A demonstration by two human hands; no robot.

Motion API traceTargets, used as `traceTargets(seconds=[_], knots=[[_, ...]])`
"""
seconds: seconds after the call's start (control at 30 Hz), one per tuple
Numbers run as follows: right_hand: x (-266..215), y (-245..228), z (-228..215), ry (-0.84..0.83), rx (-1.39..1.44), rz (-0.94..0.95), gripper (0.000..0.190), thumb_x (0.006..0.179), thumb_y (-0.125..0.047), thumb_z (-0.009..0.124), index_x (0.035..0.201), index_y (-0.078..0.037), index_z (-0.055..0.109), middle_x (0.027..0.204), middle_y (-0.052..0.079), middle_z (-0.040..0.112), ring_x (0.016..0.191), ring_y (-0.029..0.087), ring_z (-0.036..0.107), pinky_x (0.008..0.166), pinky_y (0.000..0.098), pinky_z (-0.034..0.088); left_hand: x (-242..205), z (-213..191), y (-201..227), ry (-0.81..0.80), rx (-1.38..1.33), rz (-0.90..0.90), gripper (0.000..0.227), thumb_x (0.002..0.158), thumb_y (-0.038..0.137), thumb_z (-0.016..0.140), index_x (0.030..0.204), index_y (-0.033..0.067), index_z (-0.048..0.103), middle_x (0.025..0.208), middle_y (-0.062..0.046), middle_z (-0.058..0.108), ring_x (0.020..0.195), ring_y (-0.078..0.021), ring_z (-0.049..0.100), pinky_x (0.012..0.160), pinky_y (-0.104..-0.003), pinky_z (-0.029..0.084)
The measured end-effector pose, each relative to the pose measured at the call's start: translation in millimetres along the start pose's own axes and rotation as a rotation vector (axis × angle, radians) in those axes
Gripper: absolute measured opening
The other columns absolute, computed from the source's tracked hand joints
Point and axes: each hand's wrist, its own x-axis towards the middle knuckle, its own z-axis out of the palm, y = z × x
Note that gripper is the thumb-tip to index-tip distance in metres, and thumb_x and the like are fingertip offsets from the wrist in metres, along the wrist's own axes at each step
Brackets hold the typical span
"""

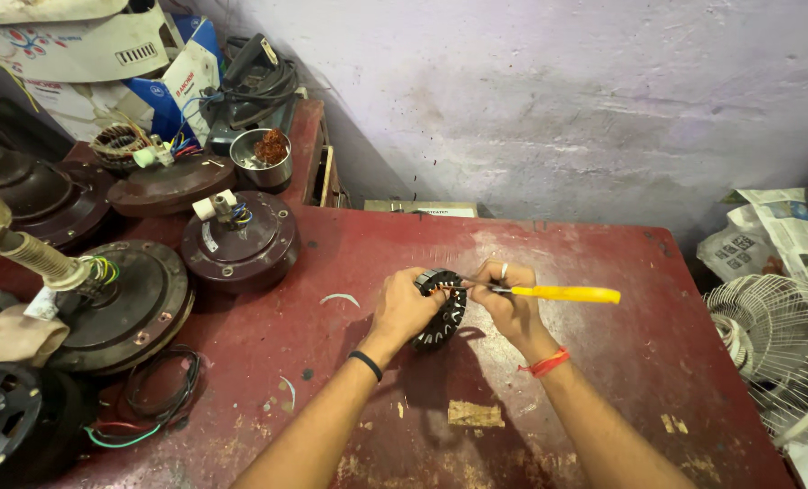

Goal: The person uses yellow-handled scissors to trim and adjust copper windings on a circular motor stator. They rotate the stator to access different slots, cutting protruding wire ends and tucking them into place.

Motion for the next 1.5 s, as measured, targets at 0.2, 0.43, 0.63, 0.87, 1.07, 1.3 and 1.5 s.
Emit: traceTargets(seconds=[0.2, 0.43, 0.63, 0.87, 1.07, 1.3, 1.5], knots=[[4.1, -17.9, 2.8, -0.047, -0.154, -0.47, 0.005, 0.075, 0.005, 0.067, 0.079, 0.005, 0.063, 0.08, 0.015, 0.07, 0.072, 0.019, 0.069, 0.063, 0.029, 0.053, 2.3, -1.1, 2.1, -0.012, 0.03, -0.005, 0.026, 0.078, 0.026, 0.078, 0.097, 0.0082, 0.077, 0.088, -0.018, 0.076, 0.086, -0.0348, 0.074, 0.077, -0.044, 0.056], [-7.9, 20.1, 14.3, 0.076, -0.044, -0.227, 0.011, 0.076, 0.008, 0.064, 0.07, 0.005, 0.057, 0.07, 0.013, 0.063, 0.064, 0.017, 0.061, 0.064, 0.0291, 0.051, 5.4, 2.1, -4.0, 0.03, -0.004, 0.071, 0.027, 0.075, 0.024, 0.079, 0.097, 0.0079, 0.078, 0.088, -0.018, 0.075, 0.086, -0.0363, 0.073, 0.076, -0.044, 0.056], [-11.9, 20.9, 18.1, 0.07, 0.032, -0.098, 0.012, 0.078, 0.008, 0.066, 0.069, 0.004, 0.059, 0.07, 0.011, 0.062, 0.066, 0.014, 0.059, 0.066, 0.0278, 0.052, 1.1, -3.1, -5.1, 0.003, -0.014, 0.025, 0.027, 0.077, 0.026, 0.079, 0.093, 0.0053, 0.076, 0.084, -0.019, 0.075, 0.082, -0.0349, 0.075, 0.074, -0.043, 0.056], [-5.1, -6.0, 12.5, 0.021, -0.16, -0.364, 0.005, 0.074, 0.004, 0.068, 0.074, 0.004, 0.063, 0.074, 0.012, 0.068, 0.065, 0.015, 0.064, 0.06, 0.0269, 0.05, -2.9, -4.8, -5.4, -0.008, -0.025, 0.004, 0.027, 0.076, 0.026, 0.079, 0.095, 0.0068, 0.076, 0.084, -0.018, 0.075, 0.08, -0.034, 0.074, 0.073, -0.043, 0.056], [-15.0, 0.6, 26.9, 0.083, -0.071, -0.188, 0.012, 0.076, 0.004, 0.069, 0.068, 0.004, 0.06, 0.068, 0.012, 0.066, 0.062, 0.016, 0.06, 0.06, 0.0285, 0.048, -4.9, -6.7, -8.5, -0.006, -0.033, -0.018, 0.027, 0.077, 0.026, 0.08, 0.096, 0.0071, 0.077, 0.085, -0.017, 0.076, 0.082, -0.032, 0.074, 0.074, -0.042, 0.056], [0.7, -10.0, 5.2, 0.051, -0.052, -0.15, 0.01, 0.076, 0.003, 0.059, 0.068, 0.001, 0.065, 0.067, 0.007, 0.07, 0.059, 0.01, 0.063, 0.053, 0.0268, 0.048, -6.4, -4.7, -16.5, -0.021, -0.107, -0.001, 0.029, 0.076, 0.024, 0.08, 0.098, 0.0064, 0.076, 0.083, -0.014, 0.078, 0.076, -0.0264, 0.076, 0.072, -0.038, 0.057], [21.2, -11.6, -4.9, -0.069, -0.237, -0.077, 0.009, 0.073, -0.004, 0.069, 0.066, 0.0, 0.064, 0.059, 0.004, 0.065, 0.056, 0.009, 0.056, 0.05, 0.0285, 0.044, -3.5, -2.8, -17.7, -0.025, -0.129, 0.001, 0.03, 0.075, 0.025, 0.081, 0.099, 0.0075, 0.077, 0.085, -0.012, 0.079, 0.078, -0.0226, 0.076, 0.073, -0.036, 0.057]])
